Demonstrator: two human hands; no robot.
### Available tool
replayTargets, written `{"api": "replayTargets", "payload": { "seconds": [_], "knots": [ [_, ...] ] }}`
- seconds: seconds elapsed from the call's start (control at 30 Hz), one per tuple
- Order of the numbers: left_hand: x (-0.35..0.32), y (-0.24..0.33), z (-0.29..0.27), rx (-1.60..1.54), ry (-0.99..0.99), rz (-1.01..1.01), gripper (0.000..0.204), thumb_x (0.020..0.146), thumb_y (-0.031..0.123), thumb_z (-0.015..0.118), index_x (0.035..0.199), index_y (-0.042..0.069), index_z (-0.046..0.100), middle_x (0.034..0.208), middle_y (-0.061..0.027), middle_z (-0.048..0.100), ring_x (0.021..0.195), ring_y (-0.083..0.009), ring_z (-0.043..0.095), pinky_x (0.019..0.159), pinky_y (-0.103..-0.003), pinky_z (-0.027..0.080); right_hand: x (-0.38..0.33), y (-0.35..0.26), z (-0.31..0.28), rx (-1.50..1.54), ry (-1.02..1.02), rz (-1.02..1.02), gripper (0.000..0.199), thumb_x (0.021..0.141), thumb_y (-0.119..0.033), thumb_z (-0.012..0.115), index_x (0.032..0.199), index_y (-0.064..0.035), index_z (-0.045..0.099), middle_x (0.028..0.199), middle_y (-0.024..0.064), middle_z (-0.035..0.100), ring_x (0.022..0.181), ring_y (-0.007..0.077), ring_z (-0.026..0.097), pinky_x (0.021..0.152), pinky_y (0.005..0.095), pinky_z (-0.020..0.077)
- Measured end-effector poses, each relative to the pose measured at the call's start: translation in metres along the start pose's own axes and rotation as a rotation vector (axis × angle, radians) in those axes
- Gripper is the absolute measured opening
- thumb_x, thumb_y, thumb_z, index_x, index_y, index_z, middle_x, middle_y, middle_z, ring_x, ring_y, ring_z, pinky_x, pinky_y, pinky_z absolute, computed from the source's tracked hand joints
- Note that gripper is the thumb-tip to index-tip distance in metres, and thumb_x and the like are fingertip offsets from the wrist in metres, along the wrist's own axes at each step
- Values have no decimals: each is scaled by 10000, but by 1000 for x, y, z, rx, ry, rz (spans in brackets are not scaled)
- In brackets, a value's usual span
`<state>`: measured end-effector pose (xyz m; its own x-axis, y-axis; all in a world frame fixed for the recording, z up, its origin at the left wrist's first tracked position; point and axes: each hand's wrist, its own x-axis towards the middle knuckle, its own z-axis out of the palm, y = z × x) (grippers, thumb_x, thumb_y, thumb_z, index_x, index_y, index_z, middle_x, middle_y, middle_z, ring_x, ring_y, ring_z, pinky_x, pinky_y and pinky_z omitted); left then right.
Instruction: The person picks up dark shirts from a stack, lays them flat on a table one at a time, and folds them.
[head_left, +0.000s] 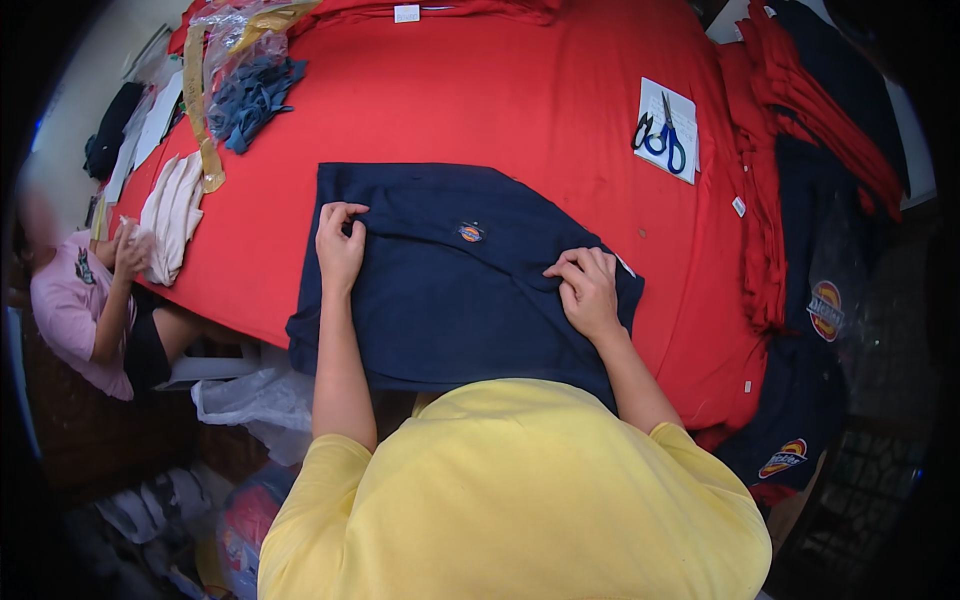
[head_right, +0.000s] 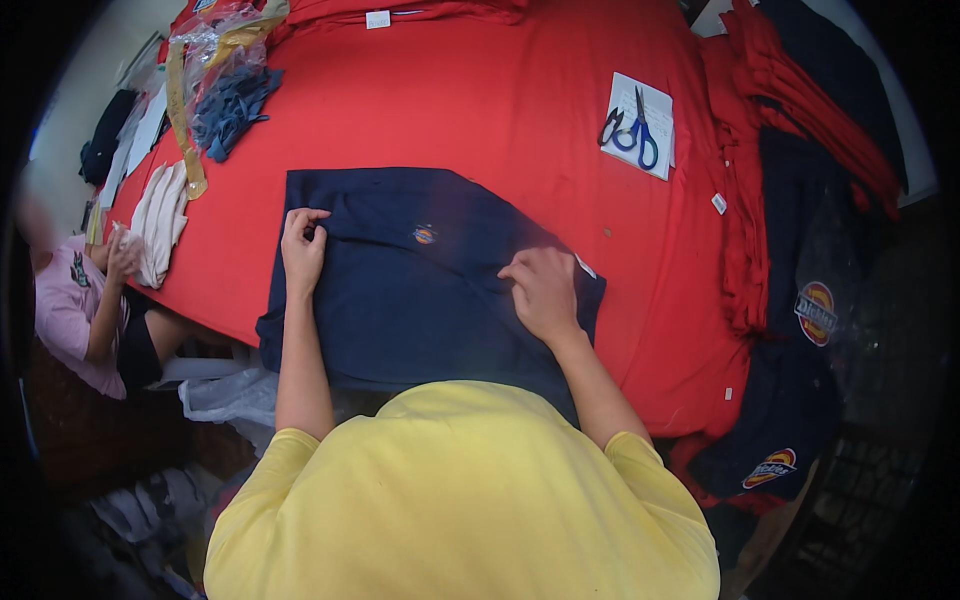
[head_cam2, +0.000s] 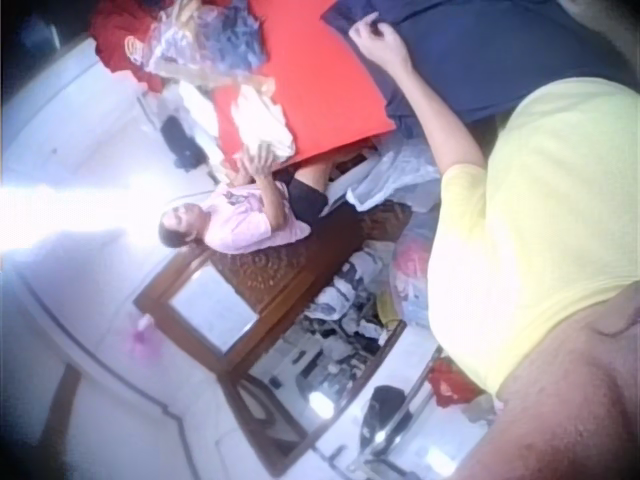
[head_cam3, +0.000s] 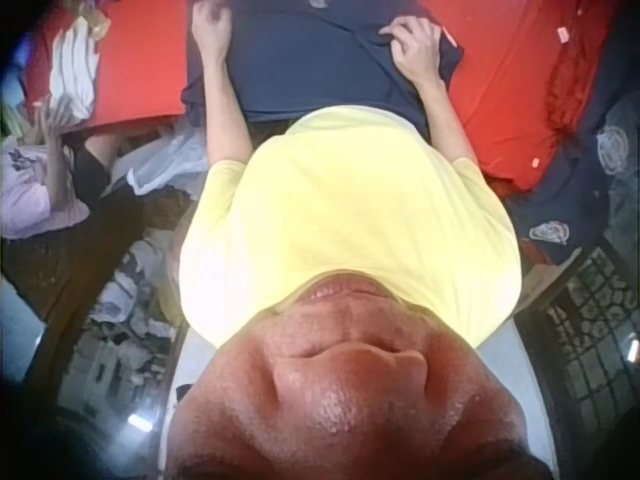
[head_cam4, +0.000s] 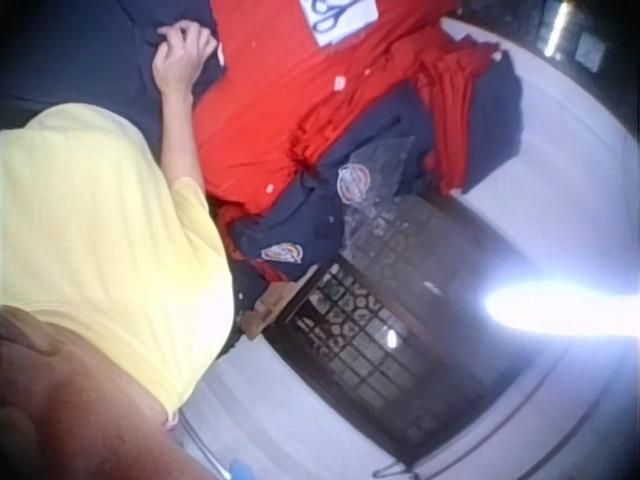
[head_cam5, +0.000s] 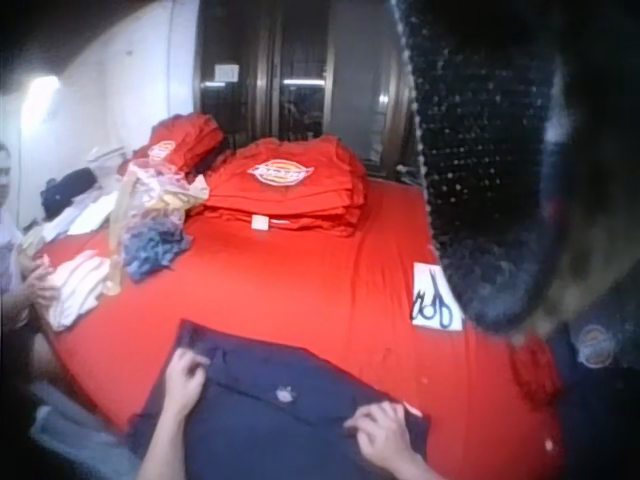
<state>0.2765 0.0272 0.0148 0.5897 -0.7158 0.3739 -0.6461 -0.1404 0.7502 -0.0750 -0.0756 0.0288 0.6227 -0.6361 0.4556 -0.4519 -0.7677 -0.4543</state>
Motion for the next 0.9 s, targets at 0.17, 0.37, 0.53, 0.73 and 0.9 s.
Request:
{"api": "replayTargets", "payload": {
  "seconds": [0.17, 0.37, 0.53, 0.73, 0.9],
  "knots": [
    [-2, -9, -3, -177, 207, 115, 117, 742, -67, 489, 834, -16, 539, 950, -83, 540, 879, -173, 530, 790, -257, 429, -2, 2, 2, -9, 0, -1, 208, 663, -2, 589, 815, -124, 663, 889, 23, 586, 904, 231, 541, 829, 382, 360],
    [-5, -15, -2, -239, 165, -43, 71, 805, -4, 523, 875, 10, 532, 816, -65, 568, 726, -135, 522, 666, -249, 422, 0, -2, 2, 6, 58, -23, 227, 666, 31, 554, 787, -110, 684, 852, 16, 565, 840, 209, 519, 793, 345, 347],
    [-5, 3, 0, -119, 160, -120, 128, 852, 32, 598, 978, 21, 576, 781, 13, 503, 688, -71, 452, 633, -223, 391, 0, -2, 3, 9, 61, -24, 222, 674, 33, 556, 785, -108, 685, 850, 17, 568, 840, 211, 524, 795, 345, 348],
    [-4, 3, -2, -108, 138, -120, 145, 867, 79, 593, 995, 19, 624, 769, -44, 581, 617, -121, 510, 595, -271, 432, -3, 2, 2, 5, 10, -5, 212, 691, -18, 575, 835, -128, 686, 905, 40, 599, 897, 246, 529, 821, 387, 363],
    [-5, -1, -1, -33, 175, -42, 176, 900, 145, 572, 997, 9, 628, 807, -85, 606, 661, -161, 567, 638, -294, 457, -3, 0, 2, 3, 18, 20, 254, 707, -48, 571, 932, -108, 673, 957, 59, 602, 924, 264, 520, 830, 399, 364]
  ]
}}
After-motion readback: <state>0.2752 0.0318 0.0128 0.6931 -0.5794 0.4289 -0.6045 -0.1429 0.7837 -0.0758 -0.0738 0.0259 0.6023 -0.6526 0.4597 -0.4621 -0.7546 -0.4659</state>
